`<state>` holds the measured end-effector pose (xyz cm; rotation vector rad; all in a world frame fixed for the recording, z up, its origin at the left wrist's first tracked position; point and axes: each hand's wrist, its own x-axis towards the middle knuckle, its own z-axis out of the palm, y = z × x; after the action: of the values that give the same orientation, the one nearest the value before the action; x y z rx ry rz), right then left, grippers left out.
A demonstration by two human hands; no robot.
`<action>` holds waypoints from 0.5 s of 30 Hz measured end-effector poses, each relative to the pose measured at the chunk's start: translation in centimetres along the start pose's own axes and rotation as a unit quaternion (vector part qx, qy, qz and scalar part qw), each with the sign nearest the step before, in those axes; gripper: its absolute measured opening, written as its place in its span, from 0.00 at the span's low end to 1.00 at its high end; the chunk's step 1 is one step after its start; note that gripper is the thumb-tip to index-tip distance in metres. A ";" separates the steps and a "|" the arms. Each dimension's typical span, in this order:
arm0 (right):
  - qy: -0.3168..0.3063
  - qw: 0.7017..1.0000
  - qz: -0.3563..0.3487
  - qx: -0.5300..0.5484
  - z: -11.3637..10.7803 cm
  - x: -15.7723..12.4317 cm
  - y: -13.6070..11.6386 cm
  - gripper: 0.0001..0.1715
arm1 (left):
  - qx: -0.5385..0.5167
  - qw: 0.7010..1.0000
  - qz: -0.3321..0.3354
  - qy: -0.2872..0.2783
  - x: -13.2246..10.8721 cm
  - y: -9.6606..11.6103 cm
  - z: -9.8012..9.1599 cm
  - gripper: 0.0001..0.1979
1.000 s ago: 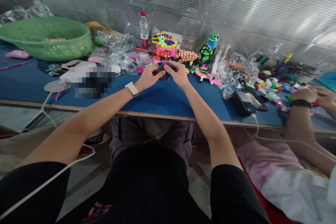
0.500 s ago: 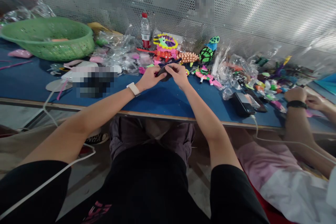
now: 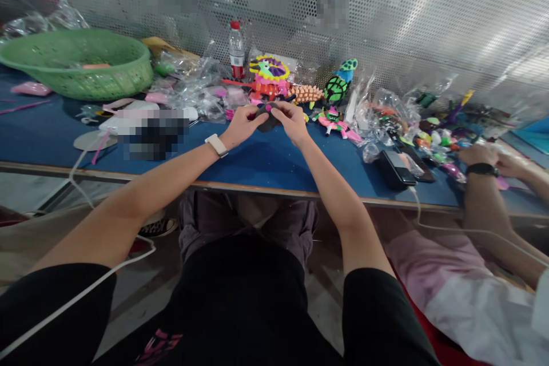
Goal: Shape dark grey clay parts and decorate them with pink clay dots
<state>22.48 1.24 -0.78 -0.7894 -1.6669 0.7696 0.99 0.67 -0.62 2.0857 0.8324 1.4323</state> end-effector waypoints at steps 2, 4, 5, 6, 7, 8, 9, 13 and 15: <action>0.006 1.000 -0.003 -0.007 0.1 0.0 -0.2 0.38 | -0.009 1.000 0.003 0.024 0.1 0.2 -0.2 0.22; 0.015 1.000 -0.003 -0.004 0.2 -0.1 -0.4 0.38 | -0.013 0.999 -0.001 0.035 0.1 0.5 -0.4 0.19; 0.019 1.000 -0.004 0.000 0.3 -0.1 -0.6 0.38 | -0.013 0.999 -0.005 0.034 0.1 0.7 -0.6 0.19; 0.021 1.000 -0.006 0.004 0.4 -0.2 -0.7 0.38 | -0.010 0.999 -0.009 0.032 0.1 0.8 -0.7 0.19; 0.023 1.000 -0.008 0.007 0.4 -0.2 -0.8 0.39 | -0.007 0.999 -0.012 0.030 0.1 1.0 -0.7 0.19; 0.024 1.000 -0.011 0.008 0.5 -0.2 -0.9 0.39 | -0.004 1.000 -0.014 0.028 0.1 1.1 -0.8 0.19; 0.024 1.000 -0.013 0.006 0.5 -0.3 -1.0 0.40 | 0.000 1.000 -0.013 0.024 0.1 1.2 -0.8 0.19; 0.017 1.000 -0.014 -0.022 0.4 -0.3 -1.1 0.39 | 0.013 1.000 -0.008 0.020 0.1 1.0 -0.7 0.19; 0.013 0.999 -0.018 -0.030 0.4 -0.2 -1.1 0.38 | 0.012 1.000 -0.012 0.024 0.1 0.9 -0.6 0.19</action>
<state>22.05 0.36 -0.07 -0.8063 -1.6824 0.6844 0.63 0.20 0.27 2.0603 0.8942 1.4721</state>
